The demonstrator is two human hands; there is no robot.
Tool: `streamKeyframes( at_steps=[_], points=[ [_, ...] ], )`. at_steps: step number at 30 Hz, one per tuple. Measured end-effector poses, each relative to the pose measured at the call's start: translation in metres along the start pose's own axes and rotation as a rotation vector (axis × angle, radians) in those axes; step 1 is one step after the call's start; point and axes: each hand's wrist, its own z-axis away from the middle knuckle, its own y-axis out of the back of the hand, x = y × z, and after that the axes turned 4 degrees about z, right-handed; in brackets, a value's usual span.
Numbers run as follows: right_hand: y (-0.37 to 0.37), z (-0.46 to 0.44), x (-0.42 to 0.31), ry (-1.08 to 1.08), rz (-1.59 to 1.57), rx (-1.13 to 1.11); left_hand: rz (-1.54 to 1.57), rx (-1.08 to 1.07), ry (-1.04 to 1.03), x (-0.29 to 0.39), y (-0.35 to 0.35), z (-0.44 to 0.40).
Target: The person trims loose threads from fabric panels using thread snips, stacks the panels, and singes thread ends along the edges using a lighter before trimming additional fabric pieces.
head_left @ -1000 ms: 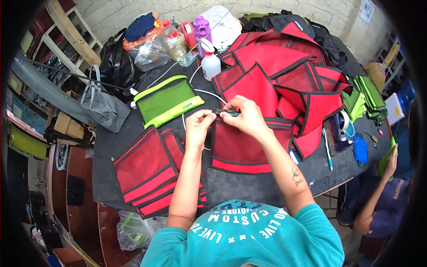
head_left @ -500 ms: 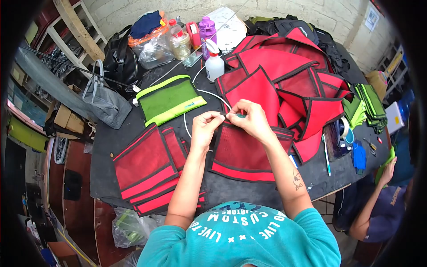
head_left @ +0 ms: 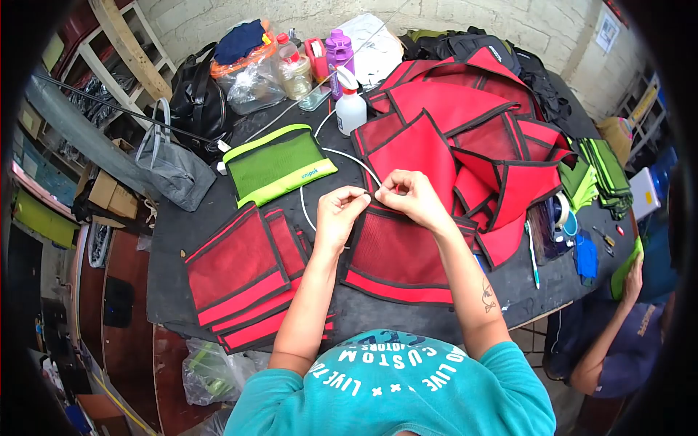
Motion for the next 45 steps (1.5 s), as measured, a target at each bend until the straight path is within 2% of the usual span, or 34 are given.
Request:
streamKeyframes(
  at_steps=[3, 4, 7, 9, 10, 11, 12, 13, 15, 16, 18, 19, 22, 23, 25, 27, 29, 30, 32, 33, 35, 36, 37, 38, 39, 41, 42, 45],
  points=[
    [-0.005, -0.004, 0.011, 0.054, -0.358, 0.114, 0.028, 0.001, 0.025, 0.003, -0.004, 0.004],
    [-0.003, -0.003, 0.010, 0.055, -0.358, 0.112, 0.028, 0.003, 0.024, 0.009, -0.005, 0.009],
    [0.015, -0.001, 0.003, 0.014, -0.446, 0.423, -0.402, 0.209, -0.247, 0.048, -0.010, 0.044],
    [0.025, -0.001, 0.012, 0.049, -0.360, 0.396, -0.500, 0.354, -0.516, 0.093, 0.000, 0.072],
    [0.029, 0.000, 0.018, 0.081, -0.272, 0.365, -0.502, 0.472, -0.573, 0.112, 0.013, 0.084],
    [0.030, -0.001, 0.023, 0.115, -0.184, 0.332, -0.631, 0.585, -0.641, 0.128, 0.035, 0.093],
    [0.028, -0.002, 0.028, 0.115, -0.186, 0.333, -0.610, 0.704, -0.608, 0.143, 0.058, 0.104],
    [0.023, -0.004, 0.035, 0.007, -0.115, 0.248, -0.633, 0.784, -0.615, 0.157, 0.081, 0.113],
    [0.010, -0.007, 0.051, -0.205, 0.027, 0.077, -0.374, 0.793, -0.630, 0.166, 0.143, 0.131],
    [0.001, -0.007, 0.059, -0.202, 0.024, 0.080, -0.376, 0.789, -0.635, 0.167, 0.181, 0.143],
    [-0.022, -0.001, 0.070, -0.228, 0.201, 0.103, -0.357, 0.844, -0.446, 0.156, 0.244, 0.164],
    [-0.029, 0.005, 0.068, -0.225, 0.200, 0.101, -0.358, 0.846, -0.448, 0.146, 0.253, 0.165],
    [-0.045, 0.023, 0.060, -0.153, 0.236, 0.149, -1.230, 1.067, 0.137, 0.125, 0.274, 0.162],
    [-0.047, 0.027, 0.061, -0.152, 0.235, 0.153, -1.229, 1.065, 0.133, 0.128, 0.261, 0.154],
    [-0.046, 0.037, 0.064, -0.106, 0.295, 0.118, -1.469, 0.919, -0.434, 0.135, 0.197, 0.124],
    [-0.047, 0.052, 0.068, -0.089, 0.334, 0.090, -0.824, 0.620, -0.411, 0.137, 0.130, 0.089],
    [-0.049, 0.061, 0.072, 0.014, 0.492, -0.043, -0.847, 0.285, -0.273, 0.127, 0.081, 0.063],
    [-0.049, 0.060, 0.074, 0.067, 0.571, -0.107, -0.902, 0.065, -0.288, 0.123, 0.060, 0.052],
    [-0.047, 0.056, 0.077, 0.078, 0.580, -0.098, -0.983, -0.383, -0.120, 0.100, 0.050, 0.026],
    [-0.047, 0.055, 0.079, 0.080, 0.581, -0.093, -0.982, -0.378, -0.124, 0.091, 0.047, 0.016],
    [-0.045, 0.046, 0.083, 0.089, 0.583, -0.084, -1.080, -0.577, -0.030, 0.075, 0.045, -0.004],
    [-0.038, 0.032, 0.083, 0.210, 0.349, 0.065, -1.082, -0.572, -0.037, 0.066, 0.049, -0.017],
    [-0.030, 0.017, 0.081, 0.324, 0.110, 0.211, -1.084, -0.533, -0.139, 0.056, 0.054, -0.030],
    [-0.013, 0.005, 0.051, 0.107, -0.173, 0.187, -1.083, -0.497, -0.238, 0.049, 0.057, -0.042],
    [0.007, -0.006, 0.011, -0.114, -0.454, 0.160, -1.084, -0.501, -0.239, 0.046, 0.055, -0.052],
    [0.029, -0.030, -0.030, -0.015, -0.691, 0.120, -0.738, -0.347, -0.358, 0.043, 0.048, -0.073],
    [0.039, -0.043, -0.047, 0.044, -0.757, -0.016, -0.740, -0.352, -0.362, 0.045, 0.043, -0.083],
    [0.050, -0.079, -0.096, 0.131, -1.005, -0.367, -0.550, -0.110, -0.529, 0.050, 0.026, -0.113]
  ],
)
